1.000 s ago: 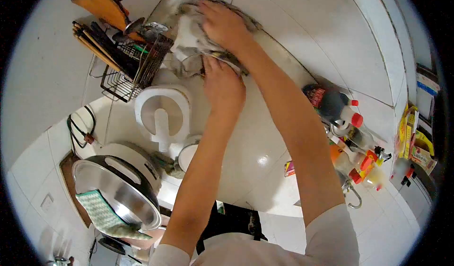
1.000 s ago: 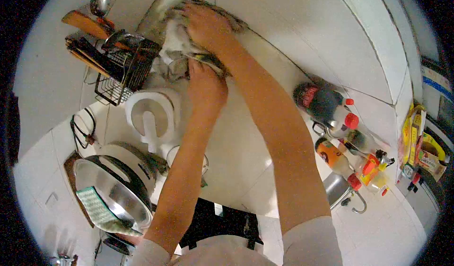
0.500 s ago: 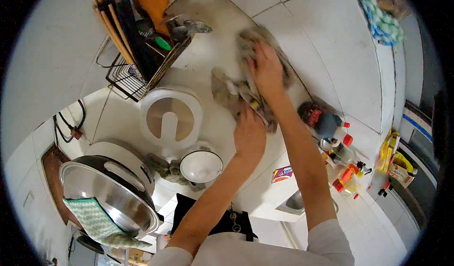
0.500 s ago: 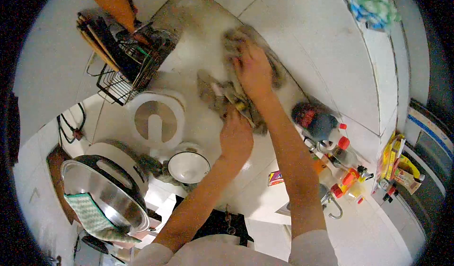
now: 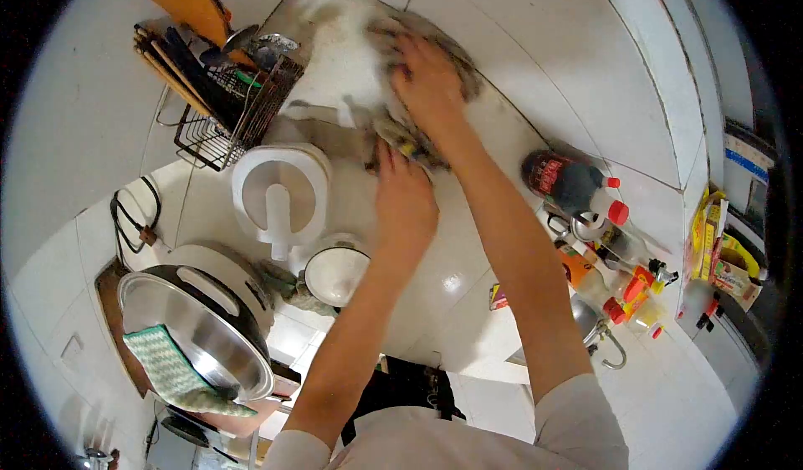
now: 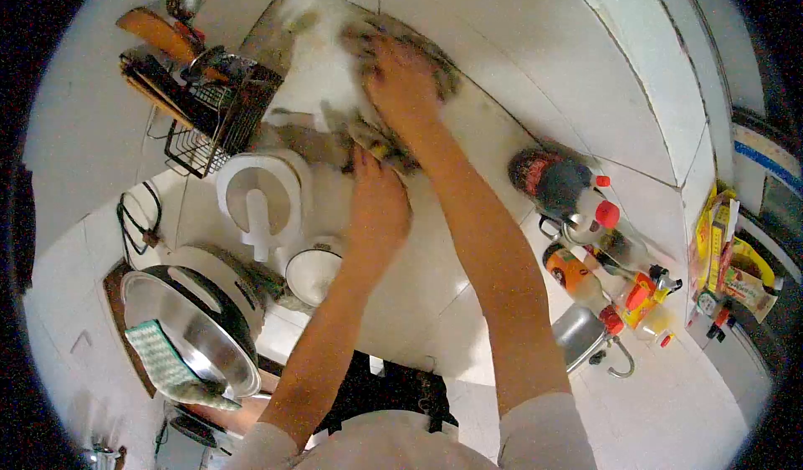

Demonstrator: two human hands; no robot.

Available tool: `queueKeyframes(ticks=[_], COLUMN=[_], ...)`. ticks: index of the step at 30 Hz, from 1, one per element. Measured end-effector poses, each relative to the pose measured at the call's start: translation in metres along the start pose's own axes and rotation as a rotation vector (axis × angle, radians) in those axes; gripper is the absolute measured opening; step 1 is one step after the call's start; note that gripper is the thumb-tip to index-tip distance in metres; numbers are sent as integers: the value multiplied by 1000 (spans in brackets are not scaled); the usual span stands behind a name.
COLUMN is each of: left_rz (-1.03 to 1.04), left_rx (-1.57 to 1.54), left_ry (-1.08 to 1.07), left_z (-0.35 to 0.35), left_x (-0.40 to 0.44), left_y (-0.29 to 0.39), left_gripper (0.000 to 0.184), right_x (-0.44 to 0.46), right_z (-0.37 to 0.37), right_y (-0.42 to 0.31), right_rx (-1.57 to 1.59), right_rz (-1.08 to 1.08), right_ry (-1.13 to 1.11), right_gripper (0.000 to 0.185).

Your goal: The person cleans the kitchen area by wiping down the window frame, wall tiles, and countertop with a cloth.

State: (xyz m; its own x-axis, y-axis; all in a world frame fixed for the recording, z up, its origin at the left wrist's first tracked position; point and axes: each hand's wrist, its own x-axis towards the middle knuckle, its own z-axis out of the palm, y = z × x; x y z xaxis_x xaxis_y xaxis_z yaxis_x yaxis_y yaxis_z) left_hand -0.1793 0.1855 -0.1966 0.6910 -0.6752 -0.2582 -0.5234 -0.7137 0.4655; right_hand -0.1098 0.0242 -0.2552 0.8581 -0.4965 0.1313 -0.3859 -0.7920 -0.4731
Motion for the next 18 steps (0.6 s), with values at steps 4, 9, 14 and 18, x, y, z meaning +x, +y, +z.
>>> queueKeyframes(ticks=[4, 9, 14, 18], left_rz=[56, 29, -59, 8], left_rx=[-63, -75, -77, 9], left_ry=[-67, -66, -83, -51], left_z=[47, 50, 22, 19], left_x=[-73, -79, -27, -33], left_y=[31, 30, 29, 23], left_gripper=[37, 40, 39, 38], right_x=[-121, -93, -23, -28], right_z=[-35, -37, -10, -16], right_y=[35, 25, 19, 13], right_rx=[-202, -264, -230, -157], right_rz=[153, 0, -192, -167], right_ry=[72, 68, 79, 103], right_gripper=[54, 52, 49, 48])
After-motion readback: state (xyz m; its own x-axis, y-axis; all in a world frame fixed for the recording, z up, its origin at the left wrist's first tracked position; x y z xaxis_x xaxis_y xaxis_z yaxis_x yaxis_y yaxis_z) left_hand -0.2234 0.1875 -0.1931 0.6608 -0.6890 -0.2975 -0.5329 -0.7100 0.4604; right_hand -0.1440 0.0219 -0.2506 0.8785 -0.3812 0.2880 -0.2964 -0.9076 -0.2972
